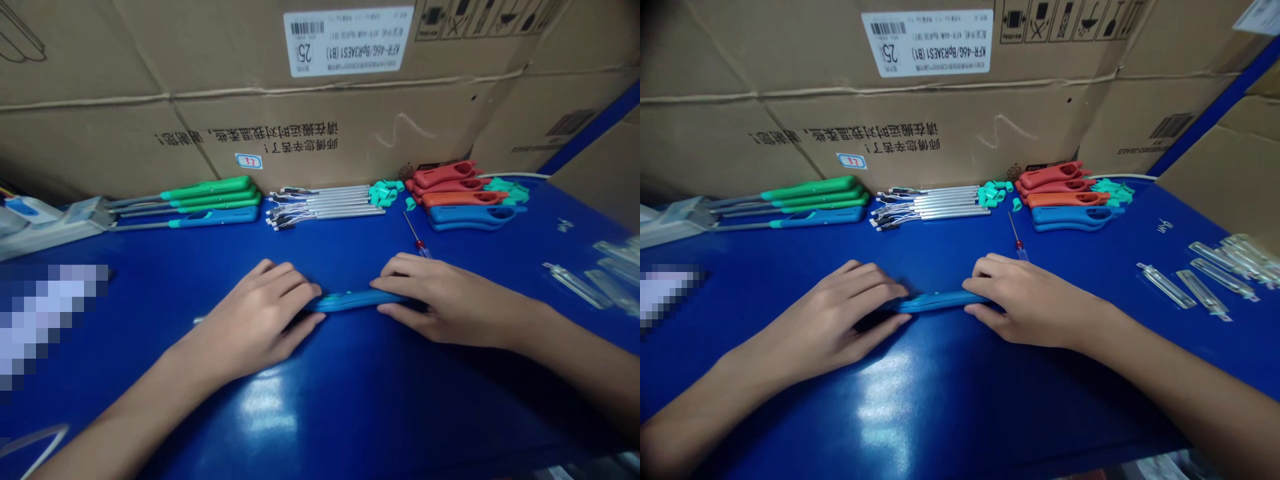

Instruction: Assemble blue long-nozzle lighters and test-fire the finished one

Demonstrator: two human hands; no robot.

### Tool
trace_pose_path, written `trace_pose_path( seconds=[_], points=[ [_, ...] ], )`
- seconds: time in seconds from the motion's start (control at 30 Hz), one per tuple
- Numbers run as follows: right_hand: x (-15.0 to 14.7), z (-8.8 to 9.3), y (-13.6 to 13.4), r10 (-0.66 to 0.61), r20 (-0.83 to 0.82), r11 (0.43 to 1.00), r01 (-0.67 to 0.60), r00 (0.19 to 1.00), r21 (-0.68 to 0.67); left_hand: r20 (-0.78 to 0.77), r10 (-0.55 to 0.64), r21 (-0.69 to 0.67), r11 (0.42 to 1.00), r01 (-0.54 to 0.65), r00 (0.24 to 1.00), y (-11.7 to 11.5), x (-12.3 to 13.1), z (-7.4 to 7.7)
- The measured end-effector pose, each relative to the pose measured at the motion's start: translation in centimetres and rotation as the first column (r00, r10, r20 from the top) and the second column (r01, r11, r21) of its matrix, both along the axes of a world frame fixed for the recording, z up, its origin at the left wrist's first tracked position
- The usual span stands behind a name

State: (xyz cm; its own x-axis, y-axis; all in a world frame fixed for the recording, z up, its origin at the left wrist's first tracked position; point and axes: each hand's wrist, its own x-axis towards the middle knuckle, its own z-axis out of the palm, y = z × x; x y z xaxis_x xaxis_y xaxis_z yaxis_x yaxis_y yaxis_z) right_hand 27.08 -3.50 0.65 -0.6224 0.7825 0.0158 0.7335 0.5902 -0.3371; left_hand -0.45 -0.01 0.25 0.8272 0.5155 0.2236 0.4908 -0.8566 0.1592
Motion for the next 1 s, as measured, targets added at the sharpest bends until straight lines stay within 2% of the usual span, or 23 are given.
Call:
trace_pose_path(
  seconds=[0.1, 0.27, 0.67, 0.87, 1.0],
  points=[
    [-0.1, -0.2, 0.1, 0.007, -0.03, 0.999, -0.006, 1.0, 0.032, 0.035, -0.039, 0.021, 0.999, 0.038, 0.999, 0.1, 0.1, -0.4],
    [-0.1, -0.7, 0.4, 0.029, -0.108, 0.995, -0.018, 0.994, 0.101, 0.044, -0.02, -0.005, 1.0, 0.02, 0.999, 0.2, 0.2, -0.8],
    [-0.4, -1.7, 0.5, 0.114, -0.187, 0.953, -0.054, 0.976, 0.297, 0.115, -0.061, 0.121, 0.992, 0.047, 0.992, 0.2, 0.6, -1.3],
    [-0.8, -1.6, 0.3, 0.017, -0.165, 0.981, 0.015, 0.986, 0.194, 0.132, -0.026, 0.133, 0.991, 0.008, 0.991, 0.6, 0.3, -1.7],
    [-1.6, -1.9, -0.3, -0.001, -0.155, 0.955, 0.046, 0.988, 0.293, 0.123, -0.039, 0.127, 0.992, 0.023, 0.992, 0.0, 0.8, -1.7]
  ],
)
